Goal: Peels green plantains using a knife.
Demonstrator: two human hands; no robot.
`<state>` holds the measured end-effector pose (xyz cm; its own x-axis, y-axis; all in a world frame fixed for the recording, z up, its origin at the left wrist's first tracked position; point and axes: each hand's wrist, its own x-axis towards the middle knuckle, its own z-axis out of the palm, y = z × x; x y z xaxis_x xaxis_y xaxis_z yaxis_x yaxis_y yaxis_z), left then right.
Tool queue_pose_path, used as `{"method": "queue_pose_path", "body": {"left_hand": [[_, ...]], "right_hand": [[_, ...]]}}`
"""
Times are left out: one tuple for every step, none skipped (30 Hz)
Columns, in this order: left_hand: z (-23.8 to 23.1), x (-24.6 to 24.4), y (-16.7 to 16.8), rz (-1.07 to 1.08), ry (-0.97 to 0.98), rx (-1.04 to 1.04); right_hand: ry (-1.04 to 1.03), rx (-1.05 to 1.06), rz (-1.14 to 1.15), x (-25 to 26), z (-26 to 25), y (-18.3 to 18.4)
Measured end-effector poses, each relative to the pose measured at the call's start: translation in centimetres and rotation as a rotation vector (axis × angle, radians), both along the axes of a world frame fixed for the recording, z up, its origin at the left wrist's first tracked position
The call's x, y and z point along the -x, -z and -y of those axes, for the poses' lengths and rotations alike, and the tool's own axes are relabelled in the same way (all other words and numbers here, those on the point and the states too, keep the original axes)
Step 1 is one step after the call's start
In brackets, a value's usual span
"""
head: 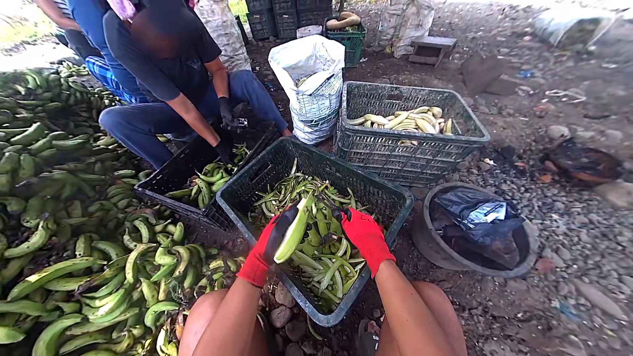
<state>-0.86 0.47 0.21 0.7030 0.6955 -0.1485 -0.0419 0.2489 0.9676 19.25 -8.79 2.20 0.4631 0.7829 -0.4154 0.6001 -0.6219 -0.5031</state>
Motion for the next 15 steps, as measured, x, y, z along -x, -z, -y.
{"method": "queue_pose_path", "body": {"left_hand": [[-0.2, 0.2, -0.2, -0.017, -0.066, -0.035], [-0.5, 0.2, -0.2, -0.061, -0.162, -0.095], [-0.9, 0.2, 0.1, -0.120, -0.252, -0.164], [-1.3, 0.1, 0.3, -0.173, -0.318, -0.221], [-1.6, -0.1, 0.6, -0.197, -0.387, -0.247], [-1.7, -0.3, 0.9, -0.195, -0.448, -0.244], [-1.8, -0.4, 1.0, -0.189, -0.496, -0.231], [-1.8, -0.6, 0.8, -0.203, -0.542, -0.224], [-1.6, -0.8, 0.4, -0.247, -0.591, -0.232], [-1.4, -0.9, -0.2, -0.306, -0.623, -0.248], [-1.3, -1.0, -0.6, -0.351, -0.647, -0.261], [-1.4, -1.0, -0.7, -0.370, -0.661, -0.254], [-1.5, -1.0, -0.5, -0.357, -0.678, -0.228], [-1.8, -1.0, 0.0, -0.320, -0.699, -0.194], [-2.0, -1.0, 0.6, -0.270, -0.714, -0.153]], "right_hand": [[0.002, -0.032, -0.019, 0.3, 0.1, -0.1], [-0.014, -0.063, -0.029, 0.9, 0.3, -0.4], [-0.039, -0.094, -0.026, 1.8, 0.6, -0.9], [-0.062, -0.124, -0.017, 2.7, 0.8, -1.3], [-0.078, -0.149, 0.002, 3.4, 1.2, -1.5], [-0.084, -0.157, 0.023, 3.9, 1.5, -1.6], [-0.071, -0.157, 0.041, 4.1, 1.8, -1.7], [-0.043, -0.156, 0.058, 4.0, 2.0, -1.7], [-0.006, -0.160, 0.068, 3.8, 2.1, -1.6], [0.034, -0.173, 0.077, 3.4, 2.1, -1.6], [0.071, -0.194, 0.081, 3.0, 2.2, -1.6], [0.093, -0.213, 0.085, 2.8, 2.3, -1.6], [0.099, -0.230, 0.087, 2.6, 2.4, -1.7], [0.079, -0.233, 0.088, 2.7, 2.5, -1.7], [0.030, -0.227, 0.092, 2.9, 2.5, -1.5]]}}
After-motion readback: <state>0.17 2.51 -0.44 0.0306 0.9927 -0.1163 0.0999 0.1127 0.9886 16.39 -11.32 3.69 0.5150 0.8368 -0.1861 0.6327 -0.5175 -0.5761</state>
